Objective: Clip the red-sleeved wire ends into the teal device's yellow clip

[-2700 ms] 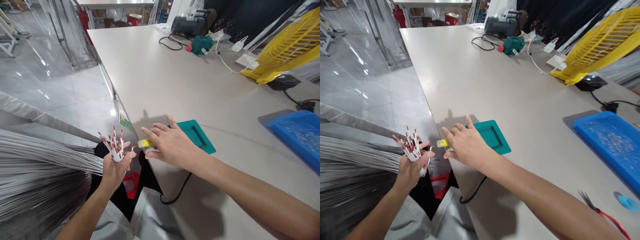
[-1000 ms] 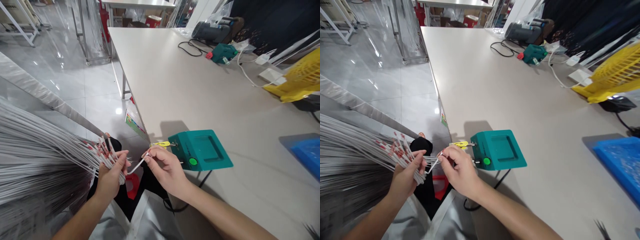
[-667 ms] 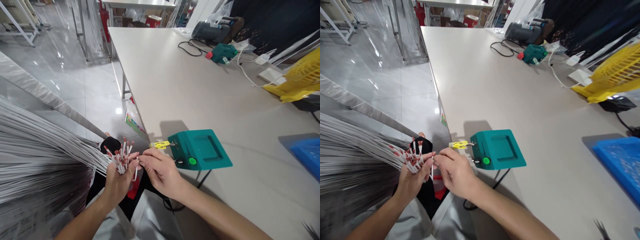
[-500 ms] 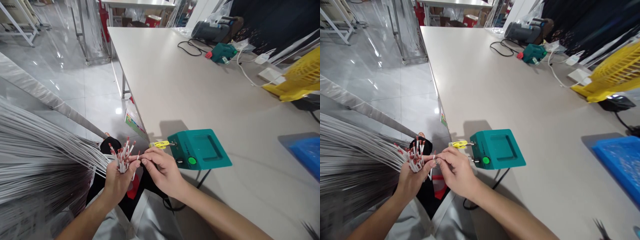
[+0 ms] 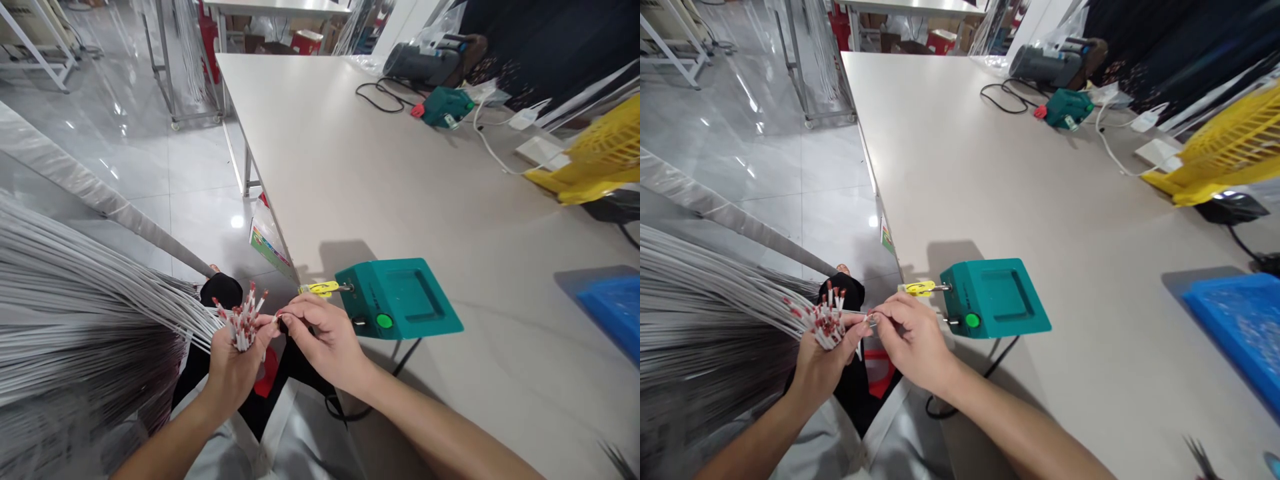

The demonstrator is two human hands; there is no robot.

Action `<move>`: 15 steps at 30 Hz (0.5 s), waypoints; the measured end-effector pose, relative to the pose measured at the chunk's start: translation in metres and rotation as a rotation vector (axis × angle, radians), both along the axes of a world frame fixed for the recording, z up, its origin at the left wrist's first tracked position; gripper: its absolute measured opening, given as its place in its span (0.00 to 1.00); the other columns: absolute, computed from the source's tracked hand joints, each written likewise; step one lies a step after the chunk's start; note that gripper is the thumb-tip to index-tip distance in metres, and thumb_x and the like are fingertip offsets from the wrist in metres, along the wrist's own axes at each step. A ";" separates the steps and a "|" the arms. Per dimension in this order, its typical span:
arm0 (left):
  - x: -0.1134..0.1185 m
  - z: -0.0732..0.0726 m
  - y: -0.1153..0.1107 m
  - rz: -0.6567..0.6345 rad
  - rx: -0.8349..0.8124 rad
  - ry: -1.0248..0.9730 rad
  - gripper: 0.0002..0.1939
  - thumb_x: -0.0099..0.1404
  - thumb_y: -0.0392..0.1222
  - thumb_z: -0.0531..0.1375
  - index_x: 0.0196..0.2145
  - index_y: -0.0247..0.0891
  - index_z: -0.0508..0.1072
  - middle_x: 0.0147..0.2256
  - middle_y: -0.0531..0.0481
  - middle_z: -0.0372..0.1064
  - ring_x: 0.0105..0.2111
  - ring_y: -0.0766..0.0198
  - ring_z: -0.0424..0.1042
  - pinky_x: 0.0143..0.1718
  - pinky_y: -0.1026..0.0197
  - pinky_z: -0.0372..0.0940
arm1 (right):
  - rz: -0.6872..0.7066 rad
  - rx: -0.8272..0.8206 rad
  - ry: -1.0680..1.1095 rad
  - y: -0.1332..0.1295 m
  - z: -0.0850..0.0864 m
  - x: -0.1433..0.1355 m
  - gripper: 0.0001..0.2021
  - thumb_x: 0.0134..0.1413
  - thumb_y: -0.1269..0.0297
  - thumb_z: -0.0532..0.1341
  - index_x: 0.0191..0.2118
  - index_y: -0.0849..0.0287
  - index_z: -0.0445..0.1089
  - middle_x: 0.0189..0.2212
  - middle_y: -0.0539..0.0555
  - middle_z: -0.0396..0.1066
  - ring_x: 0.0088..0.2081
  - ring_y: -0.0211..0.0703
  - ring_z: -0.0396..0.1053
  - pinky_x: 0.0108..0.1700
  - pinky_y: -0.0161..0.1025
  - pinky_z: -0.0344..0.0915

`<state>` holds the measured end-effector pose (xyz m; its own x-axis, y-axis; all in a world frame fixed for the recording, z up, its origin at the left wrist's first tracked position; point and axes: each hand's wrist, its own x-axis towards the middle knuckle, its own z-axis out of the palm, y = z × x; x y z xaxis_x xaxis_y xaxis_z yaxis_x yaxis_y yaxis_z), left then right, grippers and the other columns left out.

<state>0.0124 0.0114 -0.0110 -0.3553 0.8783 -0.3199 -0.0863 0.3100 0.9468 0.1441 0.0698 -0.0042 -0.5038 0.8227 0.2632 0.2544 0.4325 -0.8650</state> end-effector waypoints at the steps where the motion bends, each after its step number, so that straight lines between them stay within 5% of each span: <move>1: -0.001 0.001 -0.001 0.005 -0.006 0.013 0.06 0.51 0.41 0.62 0.25 0.35 0.76 0.17 0.54 0.66 0.17 0.70 0.62 0.20 0.67 0.60 | -0.002 0.010 -0.019 0.000 0.001 0.001 0.08 0.53 0.72 0.55 0.29 0.59 0.70 0.24 0.52 0.68 0.28 0.37 0.66 0.30 0.34 0.64; 6: -0.005 -0.001 -0.002 -0.037 -0.026 0.038 0.08 0.52 0.42 0.62 0.27 0.34 0.77 0.17 0.54 0.65 0.16 0.71 0.59 0.17 0.67 0.56 | -0.044 0.021 -0.050 0.005 0.013 0.008 0.06 0.52 0.71 0.56 0.36 0.59 0.69 0.29 0.53 0.68 0.28 0.36 0.65 0.30 0.35 0.65; 11: -0.006 -0.005 -0.003 -0.162 0.032 -0.019 0.05 0.52 0.38 0.61 0.25 0.34 0.75 0.25 0.48 0.71 0.28 0.62 0.69 0.31 0.63 0.64 | 0.276 0.014 -0.195 0.018 0.029 0.013 0.08 0.51 0.72 0.58 0.37 0.58 0.70 0.37 0.55 0.67 0.35 0.37 0.67 0.35 0.34 0.65; 15: -0.013 -0.005 -0.004 -0.240 0.039 -0.034 0.05 0.51 0.38 0.62 0.21 0.35 0.73 0.19 0.53 0.64 0.22 0.67 0.63 0.24 0.65 0.60 | 0.456 -0.065 -0.252 0.026 0.034 0.013 0.07 0.53 0.73 0.56 0.32 0.59 0.72 0.32 0.53 0.68 0.32 0.34 0.66 0.34 0.33 0.64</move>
